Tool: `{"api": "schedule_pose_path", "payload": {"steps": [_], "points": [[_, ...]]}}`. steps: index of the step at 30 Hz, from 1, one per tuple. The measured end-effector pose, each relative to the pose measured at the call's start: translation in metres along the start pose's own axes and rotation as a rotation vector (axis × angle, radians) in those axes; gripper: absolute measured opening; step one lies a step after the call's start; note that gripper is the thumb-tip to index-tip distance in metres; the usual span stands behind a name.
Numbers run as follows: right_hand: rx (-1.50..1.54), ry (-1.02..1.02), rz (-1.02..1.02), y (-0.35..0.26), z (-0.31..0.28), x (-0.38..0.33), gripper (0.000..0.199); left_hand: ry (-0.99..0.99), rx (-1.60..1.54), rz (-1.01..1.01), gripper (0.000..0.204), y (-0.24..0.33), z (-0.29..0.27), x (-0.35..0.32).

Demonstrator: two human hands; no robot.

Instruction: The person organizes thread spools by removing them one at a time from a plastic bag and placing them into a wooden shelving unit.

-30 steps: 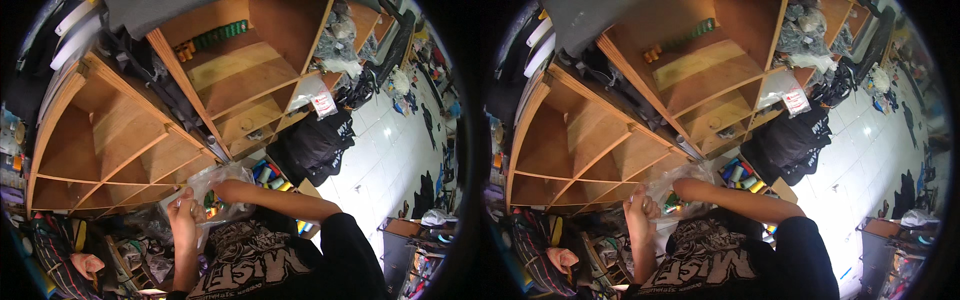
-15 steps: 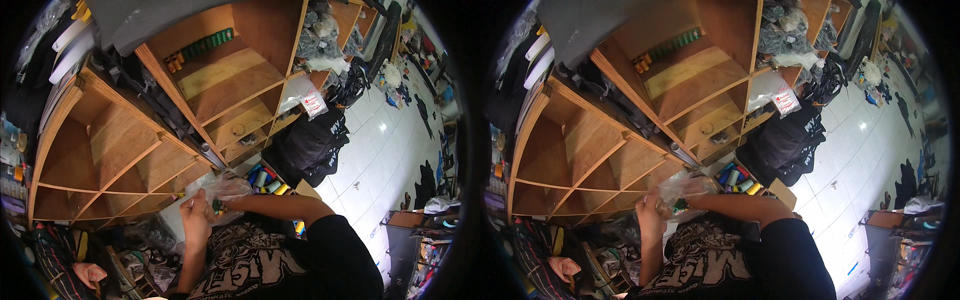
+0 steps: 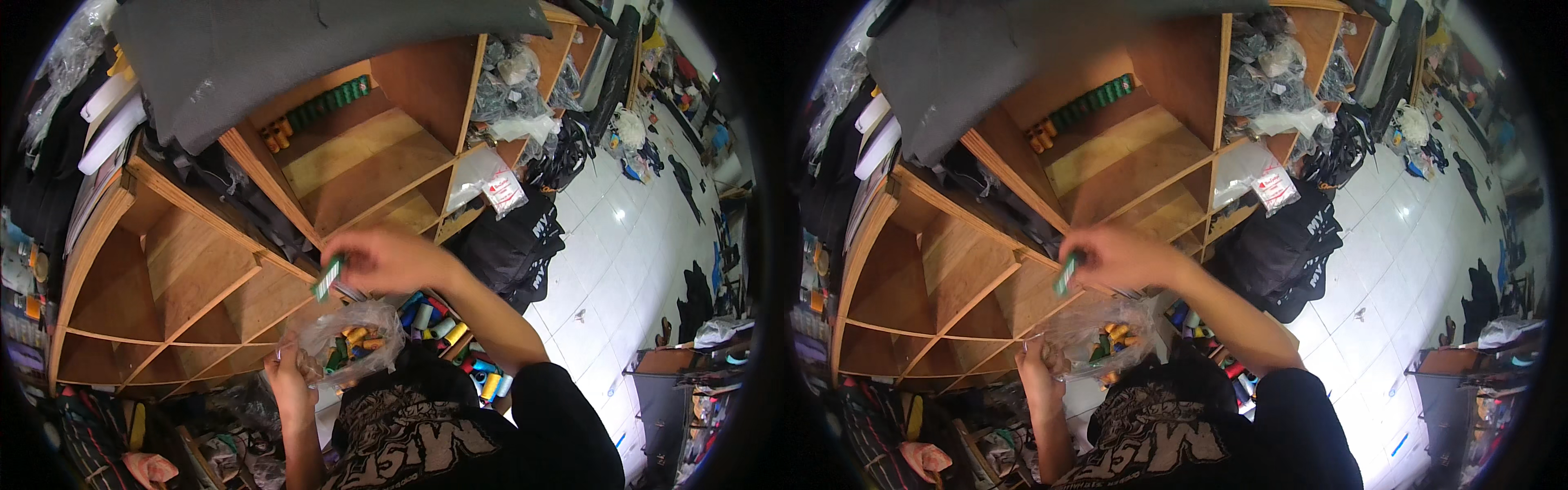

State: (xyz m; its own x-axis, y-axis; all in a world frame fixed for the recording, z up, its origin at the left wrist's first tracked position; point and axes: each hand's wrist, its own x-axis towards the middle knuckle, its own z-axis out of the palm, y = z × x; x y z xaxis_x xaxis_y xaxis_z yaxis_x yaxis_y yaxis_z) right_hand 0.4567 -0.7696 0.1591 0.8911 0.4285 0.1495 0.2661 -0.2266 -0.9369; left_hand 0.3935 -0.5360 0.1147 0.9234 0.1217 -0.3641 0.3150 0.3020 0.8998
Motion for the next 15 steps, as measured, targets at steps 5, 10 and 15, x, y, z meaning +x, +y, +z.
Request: {"api": "schedule_pose_path", "payload": {"steps": [5, 10, 15], "points": [[0.079, 0.810, -0.234, 0.066, -0.052, 0.086, 0.030, -0.064, -0.079, -0.004, 0.012, -0.005, -0.009, -0.001], [-0.132, 1.000, 0.026, 0.125, -0.059, 0.183, 0.030, 0.058, -0.069, 0.026, 0.010, -0.003, -0.023, -0.010], [-0.407, 1.091, -0.075, 0.192, -0.071, 0.248, 0.035, 0.225, -0.079, 0.023, 0.009, -0.006, -0.024, -0.020]]}}
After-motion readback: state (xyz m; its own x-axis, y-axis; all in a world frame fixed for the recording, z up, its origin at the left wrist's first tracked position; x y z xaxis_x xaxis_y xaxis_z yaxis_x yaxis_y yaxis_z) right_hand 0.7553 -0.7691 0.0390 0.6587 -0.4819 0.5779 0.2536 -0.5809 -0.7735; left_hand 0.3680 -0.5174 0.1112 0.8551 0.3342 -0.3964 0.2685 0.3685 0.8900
